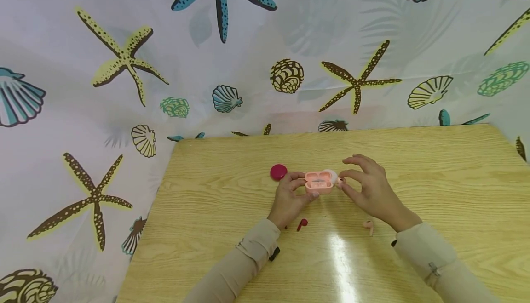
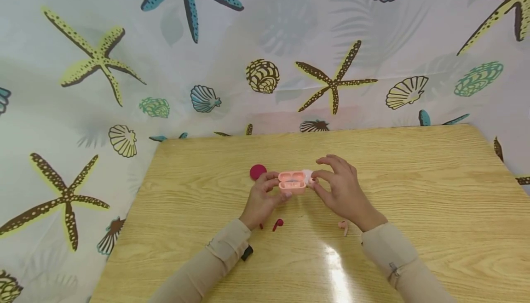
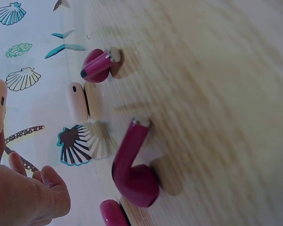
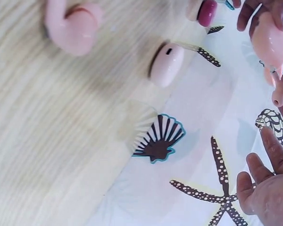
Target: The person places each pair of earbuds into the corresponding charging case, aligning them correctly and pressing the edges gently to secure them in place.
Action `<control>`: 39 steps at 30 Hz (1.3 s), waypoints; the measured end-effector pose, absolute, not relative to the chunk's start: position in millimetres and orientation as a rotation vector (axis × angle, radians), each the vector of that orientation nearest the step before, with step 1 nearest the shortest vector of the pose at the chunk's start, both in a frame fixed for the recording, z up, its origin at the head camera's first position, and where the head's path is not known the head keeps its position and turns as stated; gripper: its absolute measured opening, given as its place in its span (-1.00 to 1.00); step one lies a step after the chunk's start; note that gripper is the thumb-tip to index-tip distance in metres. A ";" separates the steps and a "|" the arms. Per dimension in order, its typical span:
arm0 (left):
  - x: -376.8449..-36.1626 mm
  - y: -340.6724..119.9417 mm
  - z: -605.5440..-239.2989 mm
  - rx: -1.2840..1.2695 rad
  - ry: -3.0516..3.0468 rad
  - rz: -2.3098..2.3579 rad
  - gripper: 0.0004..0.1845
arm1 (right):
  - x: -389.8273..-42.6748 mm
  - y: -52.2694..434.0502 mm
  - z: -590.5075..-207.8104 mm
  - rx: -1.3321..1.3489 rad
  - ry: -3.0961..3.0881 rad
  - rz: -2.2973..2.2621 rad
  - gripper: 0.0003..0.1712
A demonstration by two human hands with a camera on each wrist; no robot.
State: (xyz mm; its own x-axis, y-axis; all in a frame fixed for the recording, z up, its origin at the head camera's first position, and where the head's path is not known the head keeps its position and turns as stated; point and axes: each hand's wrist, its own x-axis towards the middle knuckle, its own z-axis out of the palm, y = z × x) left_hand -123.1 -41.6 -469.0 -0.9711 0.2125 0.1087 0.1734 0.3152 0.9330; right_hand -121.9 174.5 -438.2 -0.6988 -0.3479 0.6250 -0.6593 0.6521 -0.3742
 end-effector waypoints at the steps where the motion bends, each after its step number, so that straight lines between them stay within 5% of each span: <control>1: -123.1 -41.6 -469.4 0.367 2.513 1.782 -0.68 | -122.7 173.4 -436.1 0.788 -2.352 0.819 -0.74; 39: -123.1 -37.8 -465.3 0.392 2.497 1.787 -0.77 | -127.5 129.7 -426.6 0.870 -2.361 0.900 -0.78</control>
State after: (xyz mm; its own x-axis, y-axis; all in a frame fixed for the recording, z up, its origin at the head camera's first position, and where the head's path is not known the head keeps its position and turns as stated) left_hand -123.1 -37.8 -465.3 -0.9669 0.2304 0.1092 0.1777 0.3019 0.9366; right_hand -127.5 129.7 -426.6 -0.6913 -0.3920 0.6070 -0.6966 0.5846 -0.4159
